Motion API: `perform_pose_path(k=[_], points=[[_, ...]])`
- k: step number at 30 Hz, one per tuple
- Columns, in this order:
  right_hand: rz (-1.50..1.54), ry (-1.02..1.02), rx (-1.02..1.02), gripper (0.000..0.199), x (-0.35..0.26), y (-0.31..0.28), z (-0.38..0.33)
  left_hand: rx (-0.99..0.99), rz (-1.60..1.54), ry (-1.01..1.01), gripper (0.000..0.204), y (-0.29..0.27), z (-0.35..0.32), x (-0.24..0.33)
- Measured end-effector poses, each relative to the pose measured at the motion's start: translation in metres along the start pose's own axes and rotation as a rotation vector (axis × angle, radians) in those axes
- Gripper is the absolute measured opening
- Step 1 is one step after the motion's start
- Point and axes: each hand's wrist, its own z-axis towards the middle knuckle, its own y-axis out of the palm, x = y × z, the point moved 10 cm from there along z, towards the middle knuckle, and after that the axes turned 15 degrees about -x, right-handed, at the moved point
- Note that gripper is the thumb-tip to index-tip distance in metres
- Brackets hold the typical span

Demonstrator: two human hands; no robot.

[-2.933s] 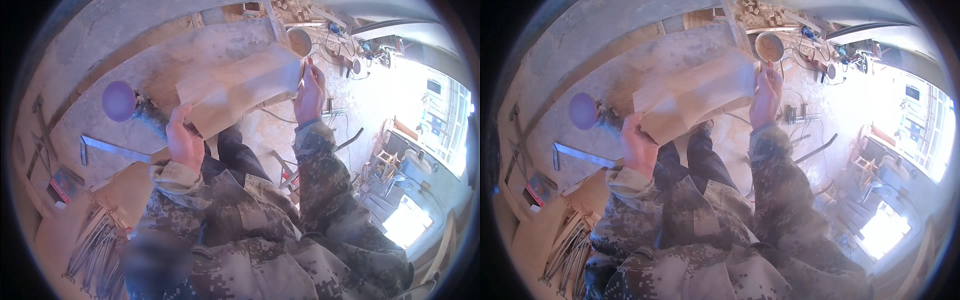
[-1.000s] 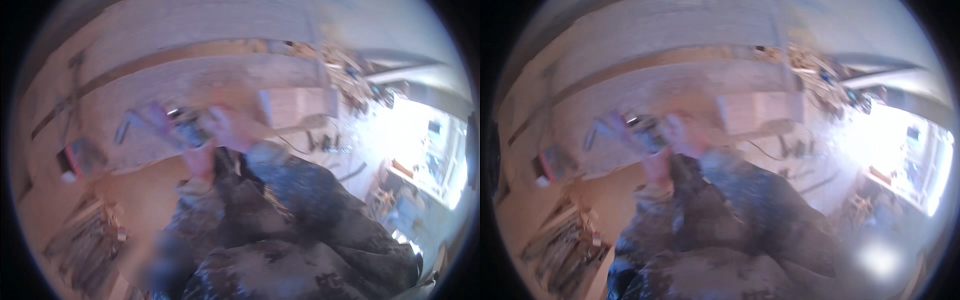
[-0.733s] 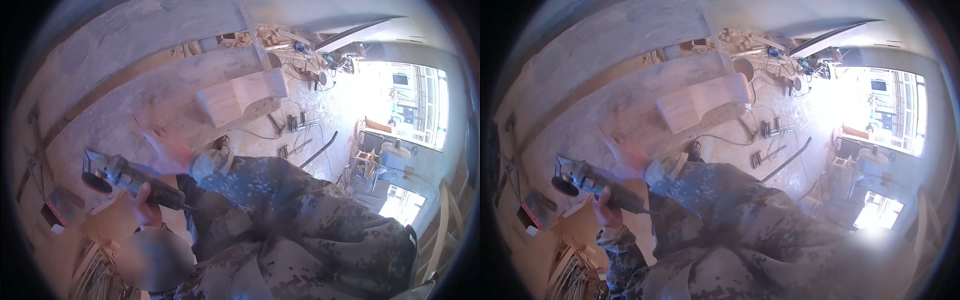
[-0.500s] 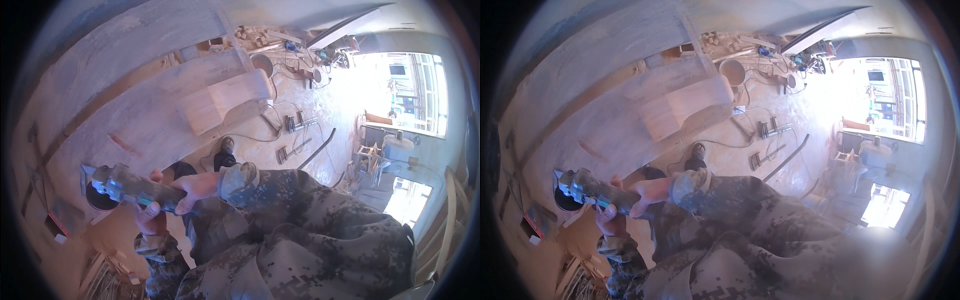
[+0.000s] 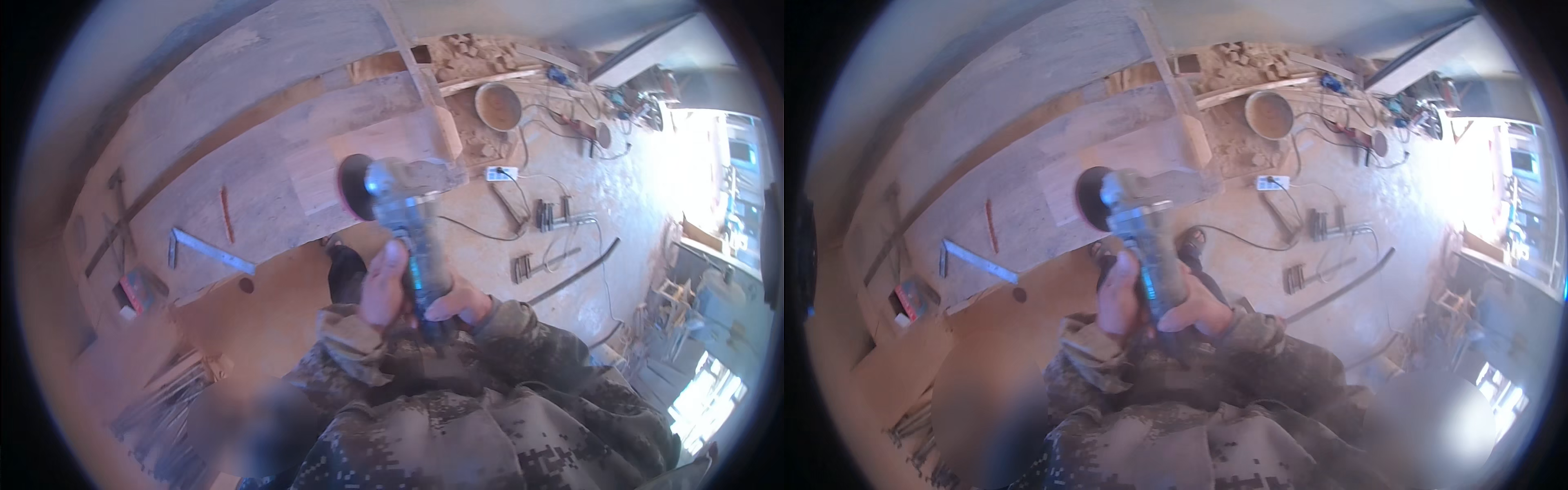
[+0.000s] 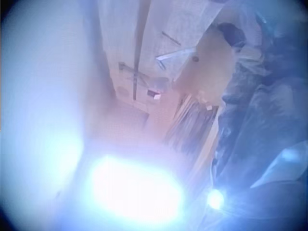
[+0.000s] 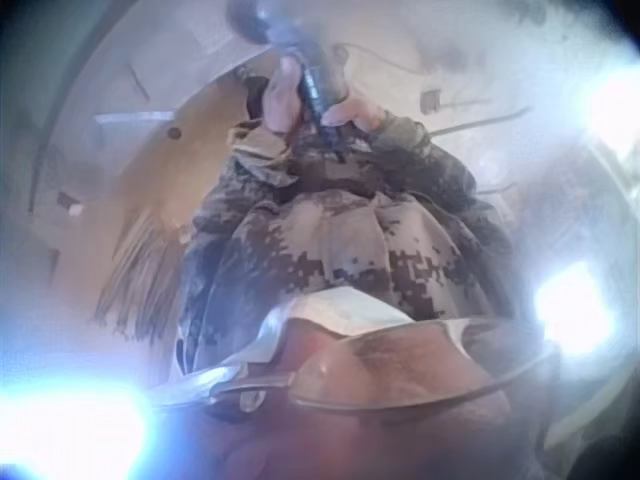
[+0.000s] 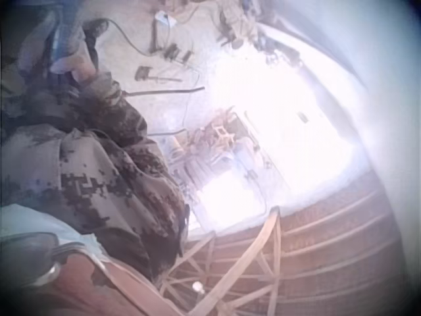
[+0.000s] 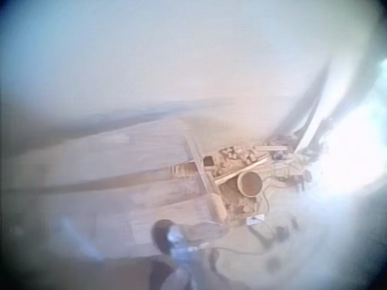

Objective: The person marks a wooden piece with a pencil and ruler, then uses an angle grinder to cut and shape the wood. The person holds the wood with one hand and operates the grinder with the other, creating curved edges on the piece.

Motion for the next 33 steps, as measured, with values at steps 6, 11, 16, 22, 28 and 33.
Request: perform_pose_path(k=[6, 11, 16, 22, 28, 33], points=[[-0.137, -0.035, 0.180, 0.069, -0.015, -0.025, -0.031, 0.107, -0.056, 0.214, 0.072, 0.025, 0.038, -0.015], [-0.245, -0.038, 0.249, 0.070, -0.023, -0.034, -0.025, 0.070, -0.508, 0.179, 0.072, 0.027, 0.049, -0.019], [-0.379, 0.116, 0.348, 0.067, -0.018, -0.046, -0.012, 0.058, -0.419, 0.208, 0.055, 0.003, 0.049, -0.009], [-0.443, 0.166, 0.360, 0.067, -0.020, -0.049, 0.027, 0.242, -0.136, 0.118, 0.024, -0.034, 0.051, 0.020], [-0.461, 0.252, 0.318, 0.070, -0.027, -0.049, 0.053, 0.344, -0.134, 0.148, 0.016, -0.056, 0.048, 0.035], [-0.452, 0.166, 0.338, 0.056, -0.027, -0.045, 0.062, 0.383, -0.113, 0.102, 0.017, -0.068, 0.041, 0.034]])
